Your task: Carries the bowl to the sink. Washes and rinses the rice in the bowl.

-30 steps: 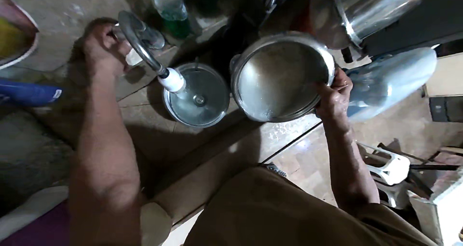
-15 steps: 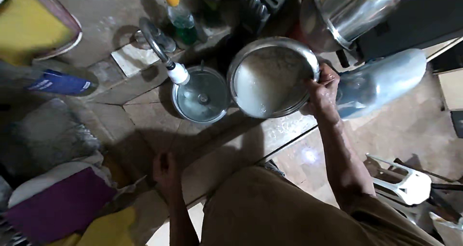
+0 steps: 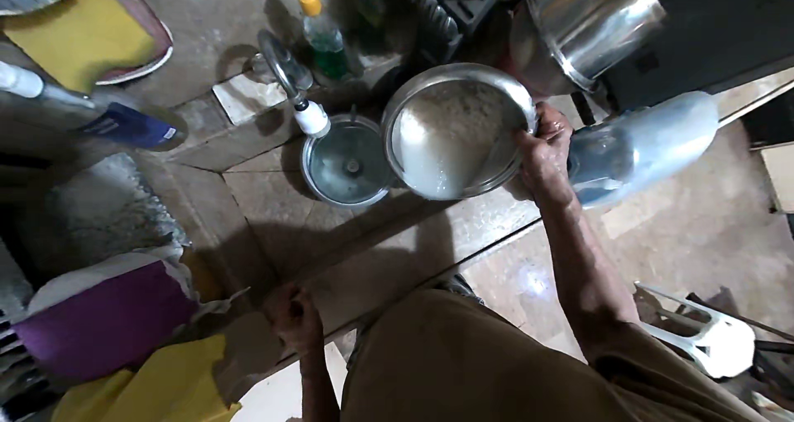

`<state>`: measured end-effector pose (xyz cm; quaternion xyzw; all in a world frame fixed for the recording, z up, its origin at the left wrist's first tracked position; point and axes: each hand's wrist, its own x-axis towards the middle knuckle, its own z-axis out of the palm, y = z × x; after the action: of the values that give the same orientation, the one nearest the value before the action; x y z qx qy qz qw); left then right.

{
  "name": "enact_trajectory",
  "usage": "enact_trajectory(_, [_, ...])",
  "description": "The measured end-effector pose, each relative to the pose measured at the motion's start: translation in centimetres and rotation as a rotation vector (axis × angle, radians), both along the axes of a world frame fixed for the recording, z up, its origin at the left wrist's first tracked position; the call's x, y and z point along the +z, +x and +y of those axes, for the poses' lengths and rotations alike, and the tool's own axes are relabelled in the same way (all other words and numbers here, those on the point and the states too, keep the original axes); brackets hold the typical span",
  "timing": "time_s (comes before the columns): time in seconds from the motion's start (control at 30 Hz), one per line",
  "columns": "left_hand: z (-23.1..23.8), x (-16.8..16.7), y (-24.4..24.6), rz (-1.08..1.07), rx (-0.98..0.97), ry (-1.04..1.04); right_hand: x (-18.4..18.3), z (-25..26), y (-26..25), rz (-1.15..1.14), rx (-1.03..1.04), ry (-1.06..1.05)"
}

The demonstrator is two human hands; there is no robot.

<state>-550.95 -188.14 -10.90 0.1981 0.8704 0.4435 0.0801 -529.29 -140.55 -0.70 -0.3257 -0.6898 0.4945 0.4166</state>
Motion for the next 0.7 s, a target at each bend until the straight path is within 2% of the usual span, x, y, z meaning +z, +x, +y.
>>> enact_trajectory(0.7, [-1.0, -0.3, 1.8, 0.043, -0.016, 0.018, 1.8, 0.1, -0.5, 0.003, 0.043, 0.104])
